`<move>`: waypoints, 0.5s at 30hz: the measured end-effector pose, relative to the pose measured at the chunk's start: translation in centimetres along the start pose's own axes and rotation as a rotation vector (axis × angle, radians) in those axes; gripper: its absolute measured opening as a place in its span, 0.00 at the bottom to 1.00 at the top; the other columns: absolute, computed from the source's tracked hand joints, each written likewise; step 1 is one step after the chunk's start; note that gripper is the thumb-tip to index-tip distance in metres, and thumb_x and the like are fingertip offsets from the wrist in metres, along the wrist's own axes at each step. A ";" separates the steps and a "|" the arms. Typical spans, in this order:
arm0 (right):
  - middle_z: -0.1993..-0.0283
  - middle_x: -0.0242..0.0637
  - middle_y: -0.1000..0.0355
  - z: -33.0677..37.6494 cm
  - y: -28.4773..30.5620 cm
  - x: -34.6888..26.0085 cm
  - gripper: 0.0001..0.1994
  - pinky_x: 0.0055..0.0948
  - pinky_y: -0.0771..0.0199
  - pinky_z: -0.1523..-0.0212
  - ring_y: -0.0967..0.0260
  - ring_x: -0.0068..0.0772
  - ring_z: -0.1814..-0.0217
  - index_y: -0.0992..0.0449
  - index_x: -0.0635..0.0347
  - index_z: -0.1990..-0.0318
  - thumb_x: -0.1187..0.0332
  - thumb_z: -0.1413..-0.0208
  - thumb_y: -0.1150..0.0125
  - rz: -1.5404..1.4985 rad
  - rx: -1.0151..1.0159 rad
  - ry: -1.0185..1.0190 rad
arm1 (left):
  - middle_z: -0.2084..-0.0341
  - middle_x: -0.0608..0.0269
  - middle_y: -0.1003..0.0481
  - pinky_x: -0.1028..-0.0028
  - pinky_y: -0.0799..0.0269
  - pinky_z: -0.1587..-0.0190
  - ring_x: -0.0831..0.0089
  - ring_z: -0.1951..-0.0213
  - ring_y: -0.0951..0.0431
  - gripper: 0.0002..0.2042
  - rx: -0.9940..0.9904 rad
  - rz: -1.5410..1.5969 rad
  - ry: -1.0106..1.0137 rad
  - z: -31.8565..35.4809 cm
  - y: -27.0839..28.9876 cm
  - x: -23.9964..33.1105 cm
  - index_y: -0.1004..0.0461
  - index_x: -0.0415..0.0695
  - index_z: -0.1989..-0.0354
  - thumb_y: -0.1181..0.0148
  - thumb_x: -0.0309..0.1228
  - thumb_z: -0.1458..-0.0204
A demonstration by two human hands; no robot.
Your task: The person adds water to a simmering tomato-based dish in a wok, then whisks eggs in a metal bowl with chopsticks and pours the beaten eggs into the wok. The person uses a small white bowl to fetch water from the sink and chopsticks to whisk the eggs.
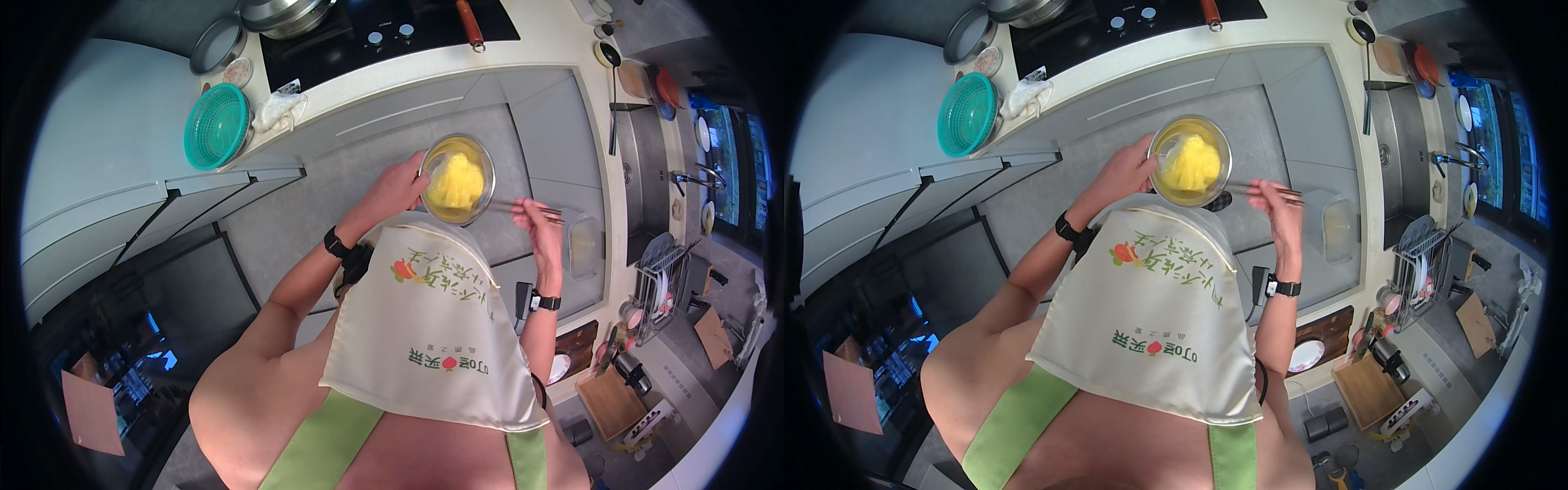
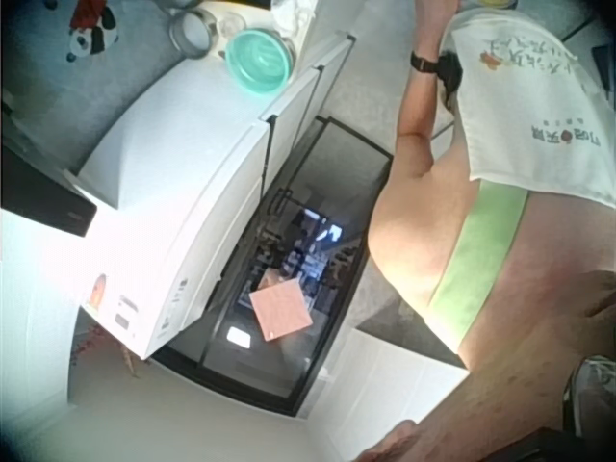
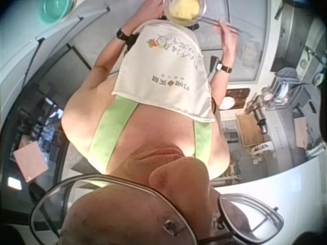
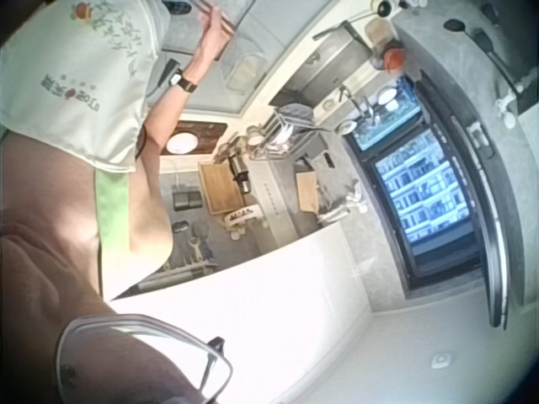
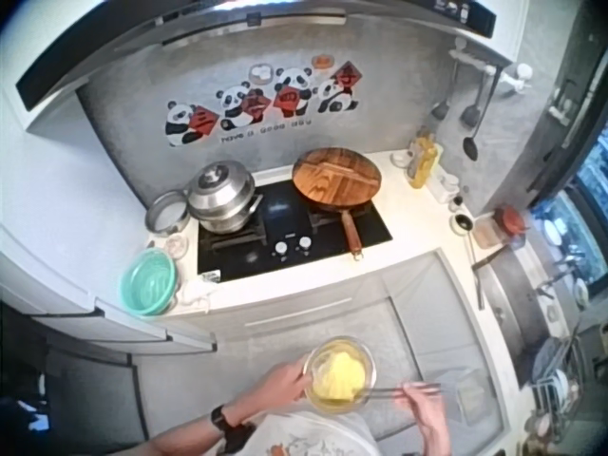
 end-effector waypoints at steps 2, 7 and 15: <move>0.58 0.48 0.17 -0.1 0.2 -0.1 0.13 0.22 0.16 0.62 0.19 0.27 0.65 0.19 0.74 0.51 0.69 0.33 0.37 0.002 0.011 -0.002 | 0.78 0.59 0.24 0.70 0.25 0.72 0.73 0.80 0.23 0.17 0.003 -0.007 -0.005 0.0 0.0 0.0 0.32 0.43 0.38 0.53 0.30 0.34; 0.58 0.48 0.17 0.1 -0.1 1.1 0.13 0.23 0.16 0.63 0.18 0.29 0.64 0.19 0.74 0.52 0.69 0.33 0.36 0.046 -0.044 -0.059 | 0.79 0.59 0.24 0.70 0.25 0.72 0.73 0.80 0.23 0.17 0.024 0.021 -0.015 0.0 0.2 0.1 0.31 0.43 0.39 0.53 0.30 0.34; 0.57 0.48 0.17 -0.1 0.6 0.1 0.13 0.20 0.16 0.62 0.18 0.26 0.64 0.19 0.74 0.51 0.69 0.32 0.37 -0.241 0.081 0.102 | 0.80 0.61 0.25 0.72 0.26 0.73 0.74 0.81 0.23 0.19 0.011 0.011 0.036 -0.3 0.0 -0.5 0.32 0.43 0.36 0.53 0.29 0.35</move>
Point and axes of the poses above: each hand's wrist, its own z-axis away from the middle knuckle, its own y-axis out of the back of the hand, x = y × z, the point moved 10 cm from there along -z, towards the middle knuckle
